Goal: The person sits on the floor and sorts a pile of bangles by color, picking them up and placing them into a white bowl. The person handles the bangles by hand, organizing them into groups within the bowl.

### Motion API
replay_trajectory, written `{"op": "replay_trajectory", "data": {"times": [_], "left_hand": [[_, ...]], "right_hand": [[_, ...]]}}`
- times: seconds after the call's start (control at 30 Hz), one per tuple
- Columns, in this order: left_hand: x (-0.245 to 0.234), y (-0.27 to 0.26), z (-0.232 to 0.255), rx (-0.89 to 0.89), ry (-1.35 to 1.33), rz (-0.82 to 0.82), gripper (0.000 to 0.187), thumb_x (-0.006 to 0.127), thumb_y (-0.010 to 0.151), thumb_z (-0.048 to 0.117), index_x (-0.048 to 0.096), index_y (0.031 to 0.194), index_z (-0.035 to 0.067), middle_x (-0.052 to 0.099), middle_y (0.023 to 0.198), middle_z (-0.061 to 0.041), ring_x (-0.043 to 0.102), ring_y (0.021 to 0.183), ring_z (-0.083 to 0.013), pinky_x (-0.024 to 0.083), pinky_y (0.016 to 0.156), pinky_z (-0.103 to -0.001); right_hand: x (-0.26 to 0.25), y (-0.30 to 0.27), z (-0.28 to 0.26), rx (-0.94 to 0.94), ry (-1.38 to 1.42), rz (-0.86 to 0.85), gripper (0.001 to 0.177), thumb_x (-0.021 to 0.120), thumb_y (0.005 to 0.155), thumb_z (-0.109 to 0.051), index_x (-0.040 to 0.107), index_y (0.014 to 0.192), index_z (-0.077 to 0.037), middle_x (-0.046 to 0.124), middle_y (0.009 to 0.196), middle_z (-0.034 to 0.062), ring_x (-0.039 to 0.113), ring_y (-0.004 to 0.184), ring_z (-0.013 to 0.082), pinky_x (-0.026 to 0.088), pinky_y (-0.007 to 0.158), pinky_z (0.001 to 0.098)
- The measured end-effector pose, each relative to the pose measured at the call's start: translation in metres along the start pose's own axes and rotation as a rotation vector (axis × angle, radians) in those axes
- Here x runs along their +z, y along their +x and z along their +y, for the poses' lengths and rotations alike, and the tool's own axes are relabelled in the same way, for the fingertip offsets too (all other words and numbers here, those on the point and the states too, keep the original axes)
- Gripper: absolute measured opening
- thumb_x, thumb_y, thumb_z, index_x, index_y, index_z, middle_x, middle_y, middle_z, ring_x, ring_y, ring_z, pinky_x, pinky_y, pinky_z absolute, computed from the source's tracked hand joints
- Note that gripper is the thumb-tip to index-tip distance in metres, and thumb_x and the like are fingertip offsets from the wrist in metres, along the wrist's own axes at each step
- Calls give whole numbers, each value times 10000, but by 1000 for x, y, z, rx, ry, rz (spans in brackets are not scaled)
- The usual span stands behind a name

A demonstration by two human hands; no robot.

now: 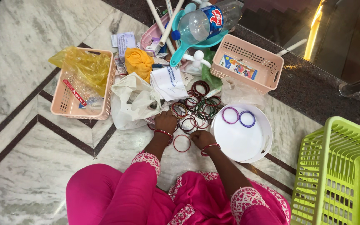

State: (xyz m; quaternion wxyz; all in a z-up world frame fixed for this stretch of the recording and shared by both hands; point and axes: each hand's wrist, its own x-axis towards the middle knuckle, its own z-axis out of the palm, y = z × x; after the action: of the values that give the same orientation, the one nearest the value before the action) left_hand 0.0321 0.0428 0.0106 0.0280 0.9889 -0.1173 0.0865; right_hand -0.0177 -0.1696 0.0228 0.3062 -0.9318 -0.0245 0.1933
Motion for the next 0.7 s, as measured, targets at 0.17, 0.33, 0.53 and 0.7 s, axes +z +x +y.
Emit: {"op": "replay_trajectory", "data": {"times": [0.17, 0.33, 0.53, 0.7], "left_hand": [[-16, 0, -3, 62, -125, -127, 148, 648, 856, 161, 782, 905, 120, 654, 1145, -76, 616, 1097, -270, 544, 856, -479], [-60, 14, -1, 65, -225, -376, 208, 622, 903, 198, 762, 1025, 104, 592, 1247, -139, 559, 1197, -336, 505, 960, -537], [-68, 18, 2, -144, -388, -463, 250, 594, 936, 248, 753, 1080, 119, 614, 1263, -147, 599, 1194, -347, 513, 999, -509], [-30, 1, 0, -231, -224, -302, 237, 575, 914, 172, 708, 1098, 103, 686, 1176, -124, 636, 1132, -333, 520, 910, -543]], "right_hand": [[3, -1, 1, -25, -9, 20, 251, 645, 914, -283, 787, 1078, -156, 768, 1052, 121, 735, 965, 314, 567, 882, 405], [6, -1, 0, 20, 95, 50, 272, 681, 903, -271, 786, 1109, -128, 782, 1028, 121, 745, 956, 264, 564, 867, 381], [24, 12, 4, 198, 408, 66, 345, 657, 918, -217, 714, 1227, -76, 796, 946, 125, 787, 845, 205, 597, 763, 387], [30, 11, 8, 106, 249, 96, 319, 671, 919, -201, 739, 1213, -100, 799, 954, 100, 763, 847, 171, 571, 816, 327]]}}
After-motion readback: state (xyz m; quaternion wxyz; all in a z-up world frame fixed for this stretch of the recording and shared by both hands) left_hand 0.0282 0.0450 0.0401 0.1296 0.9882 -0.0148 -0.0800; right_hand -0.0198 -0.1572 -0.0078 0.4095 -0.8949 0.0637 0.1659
